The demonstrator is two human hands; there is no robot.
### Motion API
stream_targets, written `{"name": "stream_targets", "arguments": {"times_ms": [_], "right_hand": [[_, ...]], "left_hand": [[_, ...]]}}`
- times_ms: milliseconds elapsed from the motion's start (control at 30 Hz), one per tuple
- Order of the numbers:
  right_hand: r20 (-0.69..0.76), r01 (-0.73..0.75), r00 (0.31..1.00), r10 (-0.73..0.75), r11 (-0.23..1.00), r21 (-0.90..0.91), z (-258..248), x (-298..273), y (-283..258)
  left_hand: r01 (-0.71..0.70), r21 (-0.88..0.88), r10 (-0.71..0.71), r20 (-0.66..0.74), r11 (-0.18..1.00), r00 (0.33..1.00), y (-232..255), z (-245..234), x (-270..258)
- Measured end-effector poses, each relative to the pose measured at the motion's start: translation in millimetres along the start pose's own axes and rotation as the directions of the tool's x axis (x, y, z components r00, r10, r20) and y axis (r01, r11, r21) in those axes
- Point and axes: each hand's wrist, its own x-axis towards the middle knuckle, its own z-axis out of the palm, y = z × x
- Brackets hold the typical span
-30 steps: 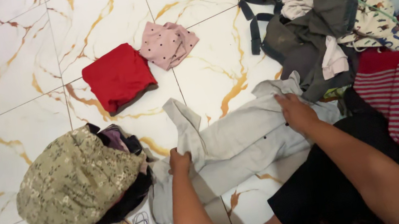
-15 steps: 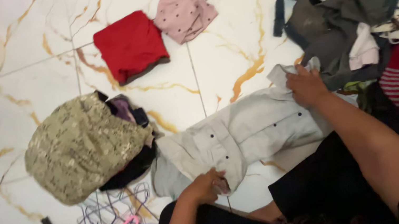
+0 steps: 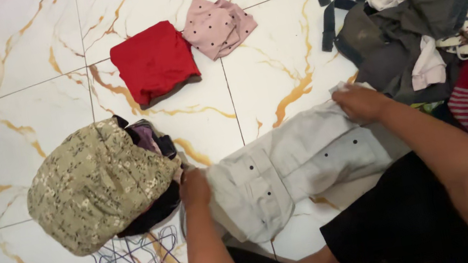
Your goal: The person sits on a tiled floor and folds various articles of clothing, including shirts, pants, and baby clothes, by hand. They place each folded item into a neat stack next to them.
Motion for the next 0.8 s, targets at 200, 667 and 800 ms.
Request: {"name": "stream_targets", "arguments": {"times_ms": [200, 667, 800], "right_hand": [[0.262, -0.058, 0.961, 0.085, 0.992, -0.109, 6.3, 13.5, 11.0], [0.447, 0.081, 0.893, 0.041, 0.965, -0.251, 34.8, 50.1, 66.4], [0.533, -0.123, 0.830, 0.163, 0.986, -0.111, 47.8, 43.6, 79.7]], "left_hand": [[0.329, -0.264, -0.274, 0.223, 0.907, 0.936, -4.2, -51.7, -17.5], [0.227, -0.001, -0.227, -0.005, 0.974, 0.974, -10.0, -5.1, -17.5], [0.124, 0.109, -0.111, -0.123, 0.986, 0.986, -18.6, 1.9, -37.9]]}}
